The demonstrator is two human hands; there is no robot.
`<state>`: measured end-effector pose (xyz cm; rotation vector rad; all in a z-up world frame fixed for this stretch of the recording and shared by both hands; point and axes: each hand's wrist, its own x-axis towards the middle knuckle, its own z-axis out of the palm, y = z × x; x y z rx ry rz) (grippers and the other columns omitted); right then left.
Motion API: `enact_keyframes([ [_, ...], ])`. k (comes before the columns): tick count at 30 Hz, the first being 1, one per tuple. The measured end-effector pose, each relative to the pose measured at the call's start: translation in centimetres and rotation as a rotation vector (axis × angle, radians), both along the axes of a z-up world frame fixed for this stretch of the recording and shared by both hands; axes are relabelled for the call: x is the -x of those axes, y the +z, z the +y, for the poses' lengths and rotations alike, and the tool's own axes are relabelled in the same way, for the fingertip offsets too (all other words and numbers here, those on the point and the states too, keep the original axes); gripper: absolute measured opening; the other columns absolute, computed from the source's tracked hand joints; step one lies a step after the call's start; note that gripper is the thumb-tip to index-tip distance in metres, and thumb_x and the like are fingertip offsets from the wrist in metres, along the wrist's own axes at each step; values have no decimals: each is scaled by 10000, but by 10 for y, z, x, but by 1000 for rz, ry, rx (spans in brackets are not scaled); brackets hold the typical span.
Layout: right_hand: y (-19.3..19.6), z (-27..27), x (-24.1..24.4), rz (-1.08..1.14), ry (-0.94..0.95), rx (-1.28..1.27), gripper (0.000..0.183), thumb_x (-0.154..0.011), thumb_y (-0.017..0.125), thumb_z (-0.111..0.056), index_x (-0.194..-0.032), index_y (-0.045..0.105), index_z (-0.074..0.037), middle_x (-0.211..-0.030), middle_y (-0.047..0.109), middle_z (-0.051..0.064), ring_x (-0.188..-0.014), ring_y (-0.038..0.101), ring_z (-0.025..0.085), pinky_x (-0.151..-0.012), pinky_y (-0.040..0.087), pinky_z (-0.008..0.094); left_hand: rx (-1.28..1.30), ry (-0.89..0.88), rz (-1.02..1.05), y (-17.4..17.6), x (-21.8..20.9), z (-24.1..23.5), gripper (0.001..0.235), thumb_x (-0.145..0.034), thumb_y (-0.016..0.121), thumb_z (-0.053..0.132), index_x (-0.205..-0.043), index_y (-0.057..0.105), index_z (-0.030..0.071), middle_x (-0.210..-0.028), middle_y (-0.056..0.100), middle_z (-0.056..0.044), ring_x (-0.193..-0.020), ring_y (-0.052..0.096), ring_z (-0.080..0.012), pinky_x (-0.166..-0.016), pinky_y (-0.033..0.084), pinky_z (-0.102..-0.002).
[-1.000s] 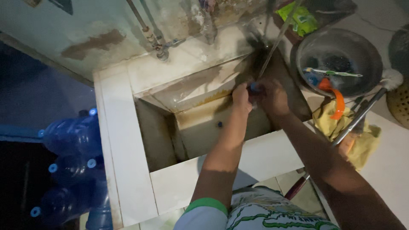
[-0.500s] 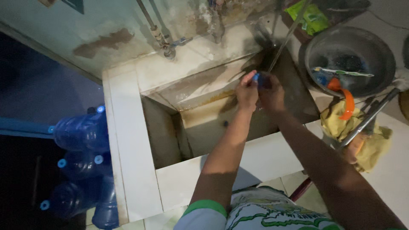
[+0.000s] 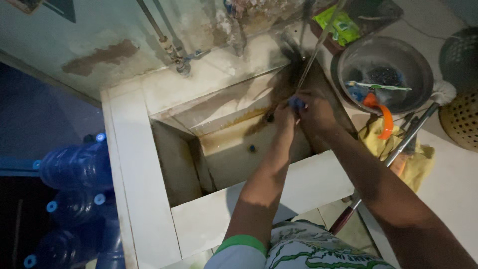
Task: The person cleans a large water jug by scrubbing the inside with a long brush, rinsing it with water in a basin, and scrubbing the cap with a small brush.
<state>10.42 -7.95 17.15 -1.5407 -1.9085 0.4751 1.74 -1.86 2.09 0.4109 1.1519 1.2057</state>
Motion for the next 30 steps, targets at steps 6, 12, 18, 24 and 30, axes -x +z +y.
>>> enact_keyframes([
  [6,-82,23,4,141,-196,86,255,-1048,700,-268,-1132,673,-29,-1041,712,193,-912,710,294,-779,539,375,-457,55,448,76,27,-22,213,-1003,628,202,-1045,748,31,-961,736,-149,-782,648,-243,-697,514,-356],
  [12,-115,34,22,1171,-229,571,331,-976,691,-307,-1181,659,-48,-950,657,51,-777,585,170,-642,472,351,-368,-355,1071,107,45,-44,284,-1121,577,253,-1056,737,26,-969,723,-281,-900,684,-380,-820,526,-444],
  [18,-42,23,15,356,-287,549,316,-978,631,-258,-1021,736,37,-833,703,151,-712,613,205,-635,475,409,-463,-107,817,85,49,-42,218,-976,598,183,-1132,717,89,-1062,733,-176,-982,717,-322,-880,555,-417],
  [24,-29,25,-6,-252,-109,142,352,-922,705,-378,-1044,754,-51,-893,737,226,-770,691,390,-701,526,517,-321,56,687,49,17,-32,231,-946,686,171,-1139,703,45,-1083,741,-185,-1016,694,-341,-870,524,-433],
  [30,-45,18,-27,-268,-121,114,273,-987,666,-308,-1074,737,-59,-910,723,230,-844,682,403,-734,518,515,-402,30,704,53,3,-22,204,-928,681,157,-1096,765,76,-1061,748,-161,-1040,706,-356,-935,531,-459],
])
